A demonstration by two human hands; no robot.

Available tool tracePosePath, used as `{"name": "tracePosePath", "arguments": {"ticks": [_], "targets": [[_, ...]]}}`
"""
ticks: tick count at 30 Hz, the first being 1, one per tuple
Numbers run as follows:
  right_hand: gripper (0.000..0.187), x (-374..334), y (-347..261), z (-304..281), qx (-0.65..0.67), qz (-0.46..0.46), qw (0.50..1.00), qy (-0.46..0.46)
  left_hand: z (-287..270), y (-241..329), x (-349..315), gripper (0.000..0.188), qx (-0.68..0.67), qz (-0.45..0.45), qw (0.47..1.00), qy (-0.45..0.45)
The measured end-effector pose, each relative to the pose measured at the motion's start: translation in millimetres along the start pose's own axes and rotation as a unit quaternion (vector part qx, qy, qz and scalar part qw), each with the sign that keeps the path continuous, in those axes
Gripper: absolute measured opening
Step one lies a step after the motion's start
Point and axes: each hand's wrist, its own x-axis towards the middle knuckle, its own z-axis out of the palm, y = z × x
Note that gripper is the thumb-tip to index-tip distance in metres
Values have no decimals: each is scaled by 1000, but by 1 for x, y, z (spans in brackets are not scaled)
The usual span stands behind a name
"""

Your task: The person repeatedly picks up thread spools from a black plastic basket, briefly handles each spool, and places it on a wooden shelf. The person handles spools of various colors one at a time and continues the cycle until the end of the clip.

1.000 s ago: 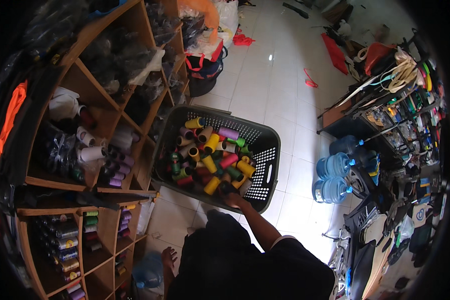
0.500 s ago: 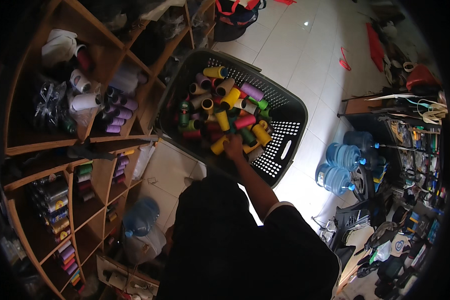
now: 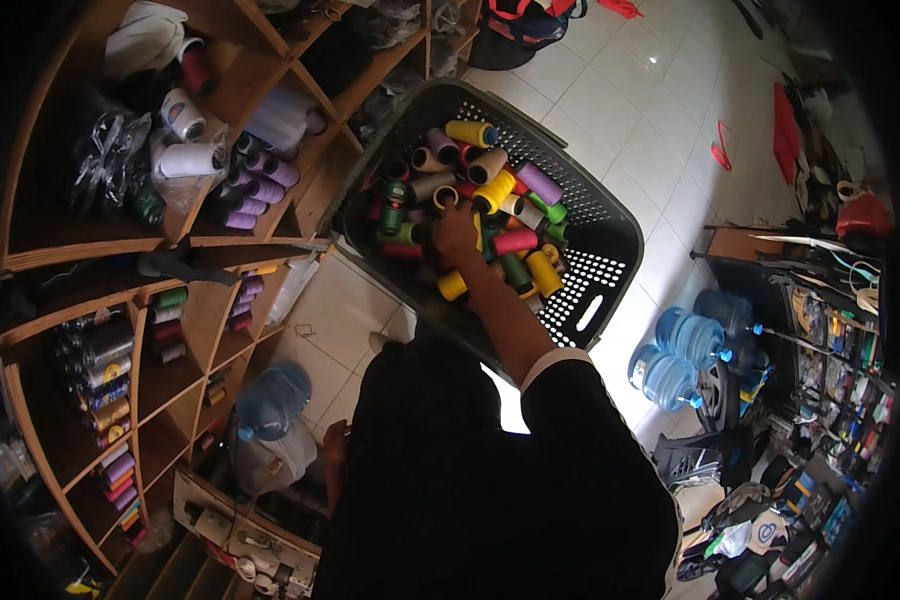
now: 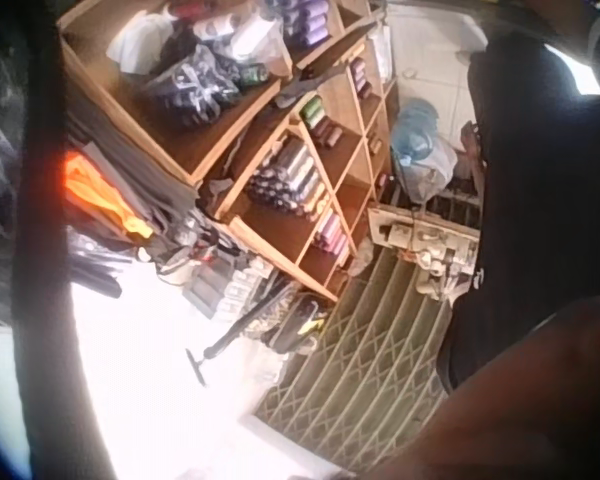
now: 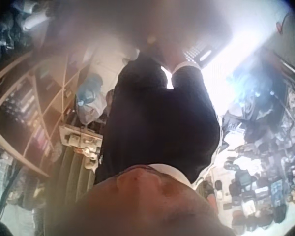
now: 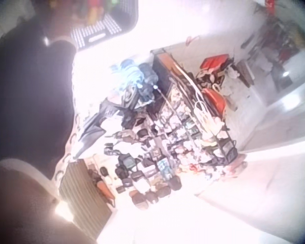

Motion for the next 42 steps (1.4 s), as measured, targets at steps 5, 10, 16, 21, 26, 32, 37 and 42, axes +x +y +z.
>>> {"name": "tracePosePath", "arguments": {"ticks": [5, 10, 16, 21, 26, 32, 37, 42], "targets": [[28, -22, 14, -5, 2, -7, 999, -42, -10, -32, 10, 35, -25, -24, 999, 3], [30, -61, 45, 1, 57, 4, 997, -60, -37, -83, 31, 34, 281, 128, 948, -76], [40, -9, -2, -8, 156, -83, 982, 60, -7, -31, 8, 35, -6, -33, 999, 14], [64, 85, -34, 14, 182, -40, 982, 21, 5, 37, -19, 39, -57, -147, 984, 87], [79, 124, -23, 35, 333, -52, 941, -18, -3, 3, -25, 36, -64, -111, 987, 101], [62, 61, -34, 5, 360, -9, 929, 80, -11, -58, -30, 36, 224, -37, 974, -17], [41, -28, 15, -5, 437, 112, 884, 120, -17, -68, -16, 36, 342, -14, 933, -110], [32, -90, 58, -33, 371, 241, 886, 136, -30, -53, 17, 36, 303, -29, 946, -116]]}}
